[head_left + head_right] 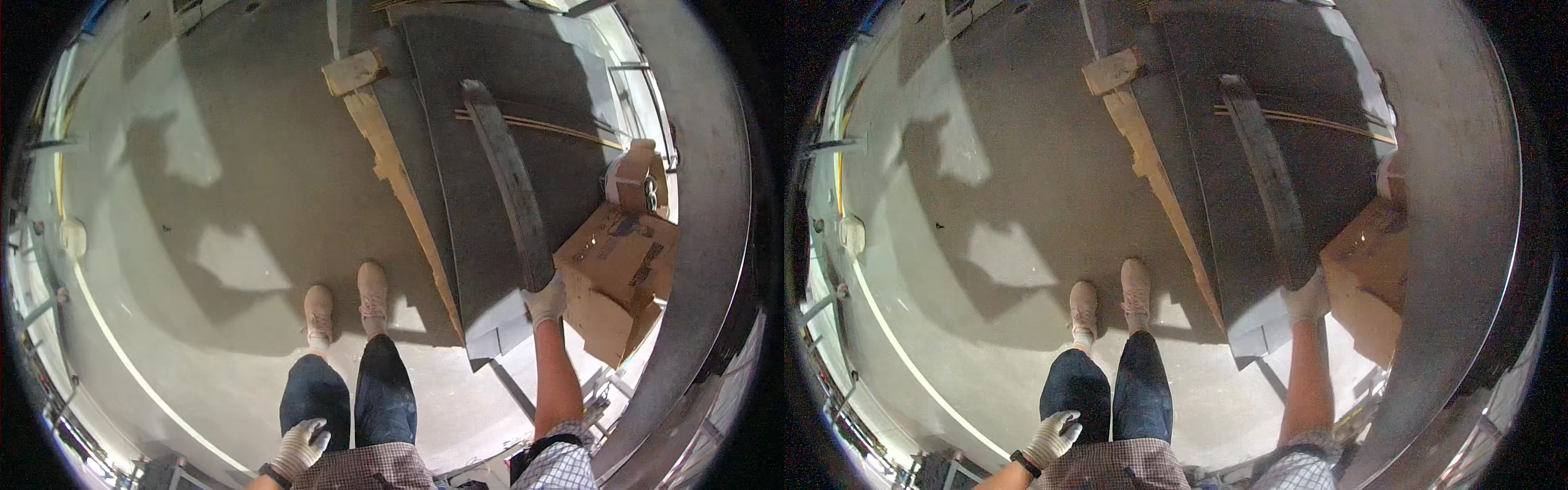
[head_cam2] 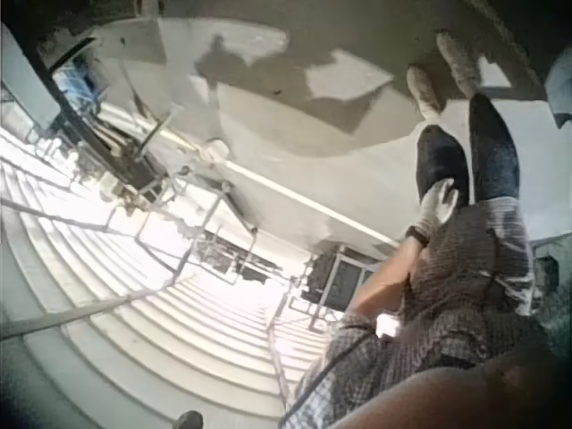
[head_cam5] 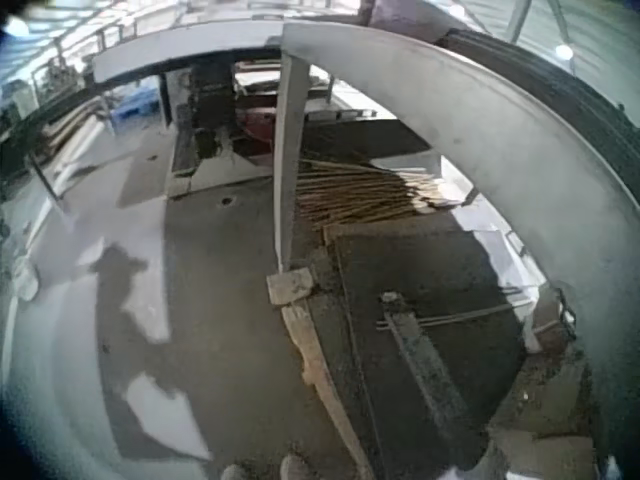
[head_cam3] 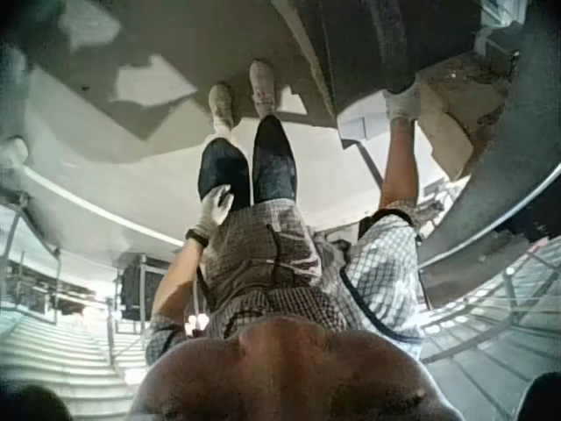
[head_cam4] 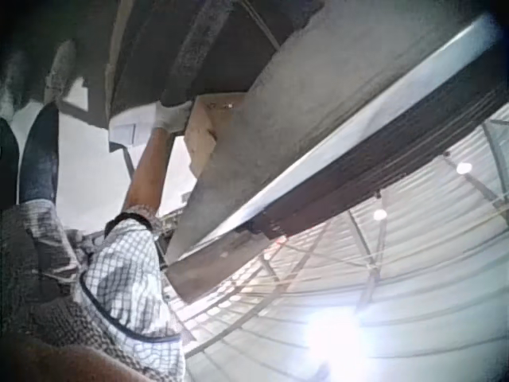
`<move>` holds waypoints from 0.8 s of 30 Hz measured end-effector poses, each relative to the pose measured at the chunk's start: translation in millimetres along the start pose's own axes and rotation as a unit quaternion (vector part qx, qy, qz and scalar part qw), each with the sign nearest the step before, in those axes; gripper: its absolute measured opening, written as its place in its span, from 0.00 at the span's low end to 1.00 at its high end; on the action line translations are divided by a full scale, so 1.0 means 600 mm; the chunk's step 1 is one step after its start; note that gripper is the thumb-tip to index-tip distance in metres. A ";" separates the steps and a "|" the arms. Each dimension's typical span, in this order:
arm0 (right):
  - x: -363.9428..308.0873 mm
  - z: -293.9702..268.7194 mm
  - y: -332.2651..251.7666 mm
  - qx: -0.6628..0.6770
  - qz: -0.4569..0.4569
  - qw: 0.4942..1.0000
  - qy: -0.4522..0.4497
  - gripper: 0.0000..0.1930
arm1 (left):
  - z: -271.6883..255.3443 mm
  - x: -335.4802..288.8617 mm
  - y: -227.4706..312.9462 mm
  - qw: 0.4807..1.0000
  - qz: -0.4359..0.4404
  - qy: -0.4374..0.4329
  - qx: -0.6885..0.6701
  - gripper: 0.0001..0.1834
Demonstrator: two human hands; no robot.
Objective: Operating factory machinery to process material strips and organizing cardboard packaging.
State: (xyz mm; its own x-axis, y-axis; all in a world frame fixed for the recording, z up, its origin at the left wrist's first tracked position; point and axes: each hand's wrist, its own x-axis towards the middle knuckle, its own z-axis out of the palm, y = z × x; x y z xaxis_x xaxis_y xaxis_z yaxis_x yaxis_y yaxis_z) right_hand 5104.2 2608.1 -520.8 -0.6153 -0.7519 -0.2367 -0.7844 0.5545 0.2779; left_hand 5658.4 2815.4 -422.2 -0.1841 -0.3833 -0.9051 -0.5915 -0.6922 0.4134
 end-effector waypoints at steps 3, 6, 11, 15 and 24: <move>-0.017 -0.036 -0.014 0.107 -0.025 0.991 -0.074 0.49 | -0.036 -0.006 -0.036 0.997 0.025 0.001 0.074 0.21; -0.103 -0.041 -0.026 0.227 -0.014 0.965 -0.133 0.48 | -0.051 -0.007 -0.037 0.999 -0.017 -0.029 0.034 0.21; -0.352 -0.168 -0.105 0.412 -0.055 0.859 -0.299 0.50 | -0.099 -0.038 0.179 0.990 0.014 -0.091 -0.111 0.23; -0.537 -0.339 -0.105 0.424 -0.071 0.802 -0.414 0.56 | -0.109 -0.097 0.355 0.886 -0.042 -0.121 -0.445 0.38; -0.652 -0.622 0.083 0.643 0.163 0.726 -0.183 0.32 | -0.166 -0.234 0.441 0.828 0.062 0.048 -0.555 0.48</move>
State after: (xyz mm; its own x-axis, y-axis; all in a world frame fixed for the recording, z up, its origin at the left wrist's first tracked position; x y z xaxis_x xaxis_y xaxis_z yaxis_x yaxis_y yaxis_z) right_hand 5334.7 2796.7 -67.2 -0.5786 -0.4916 -0.6509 0.1282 0.7333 -0.6678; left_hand 5606.0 2625.0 -176.1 -0.0938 -0.5033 -0.8590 0.5235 -0.7588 0.3875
